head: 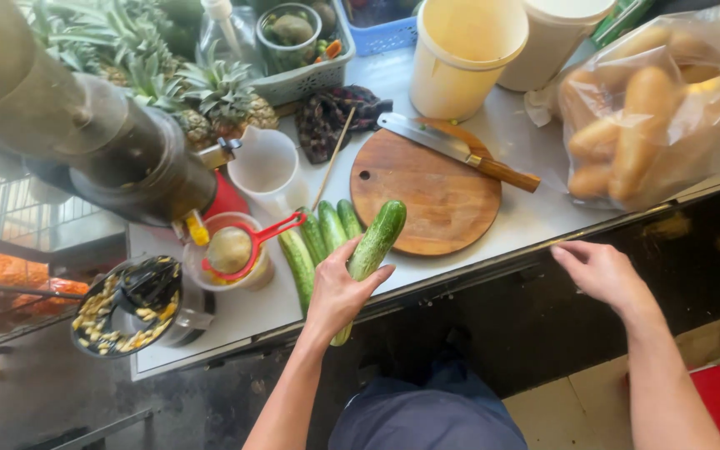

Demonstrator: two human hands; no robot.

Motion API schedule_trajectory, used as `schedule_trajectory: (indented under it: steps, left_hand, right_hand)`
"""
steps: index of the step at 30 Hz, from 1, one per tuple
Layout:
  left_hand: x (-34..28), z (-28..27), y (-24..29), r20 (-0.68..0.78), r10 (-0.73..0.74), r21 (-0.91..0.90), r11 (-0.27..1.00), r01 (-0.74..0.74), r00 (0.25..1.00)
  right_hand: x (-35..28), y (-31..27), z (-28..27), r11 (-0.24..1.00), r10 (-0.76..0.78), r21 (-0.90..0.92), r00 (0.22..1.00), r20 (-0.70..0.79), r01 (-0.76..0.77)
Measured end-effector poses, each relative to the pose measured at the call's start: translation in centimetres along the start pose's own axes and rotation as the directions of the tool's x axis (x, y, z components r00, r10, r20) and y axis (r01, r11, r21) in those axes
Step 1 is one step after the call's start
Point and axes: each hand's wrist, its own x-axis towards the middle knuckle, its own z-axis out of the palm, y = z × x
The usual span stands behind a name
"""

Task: Washing cucumbers in a sink and then slicing them into thin strips on a wooden cutting board.

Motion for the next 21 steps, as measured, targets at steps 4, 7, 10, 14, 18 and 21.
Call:
schedule_trajectory:
  steps: [4, 7, 10, 14, 18, 21]
  left_hand:
    - [2.6, 4.6, 3.6, -0.014, 0.061, 0.015, 0.998, -0.061, 0.998]
    - [3.5, 7.6, 7.3, -0.037, 0.021, 0.006, 1.0, -0.021, 0.999]
    - [3.9, 9.8, 10.2, -0.079, -0.042, -0.005, 0.999, 0.041, 0.996]
    - [3.8, 11.8, 10.5, -0.183, -0.075, -0.035, 0.997, 0.069, 0.98]
    - [3.1, 12.0, 9.9, -0.257, -0.174, -0.084, 0.984, 0.157, 0.951]
    - [2.6, 11.6, 9.0, -0.27, -0.21, -0.102, 0.977, 0.188, 0.94]
  right_hand:
    - [4.4, -2.8, -0.5, 0.781, -0.261, 0.586, 0.965, -0.007, 0.216]
    - [8.4, -6.8, -2.5, 0.389, -0.392, 0.908, 0.92, 0.011, 0.155]
    - [12.3, -11.0, -5.9, 0.214, -0.437, 0.972, 0.9, 0.004, 0.099]
    - [17.4, -16.4, -9.5, 0.163, -0.344, 0.987, 0.938, 0.042, 0.016]
    - [18.6, -19.1, -11.6, 0.258, -0.339, 0.966, 0.937, 0.086, 0.004]
    - [19.4, -20.0, -11.1, 0.286, -0.323, 0.958, 0.941, 0.101, -0.005]
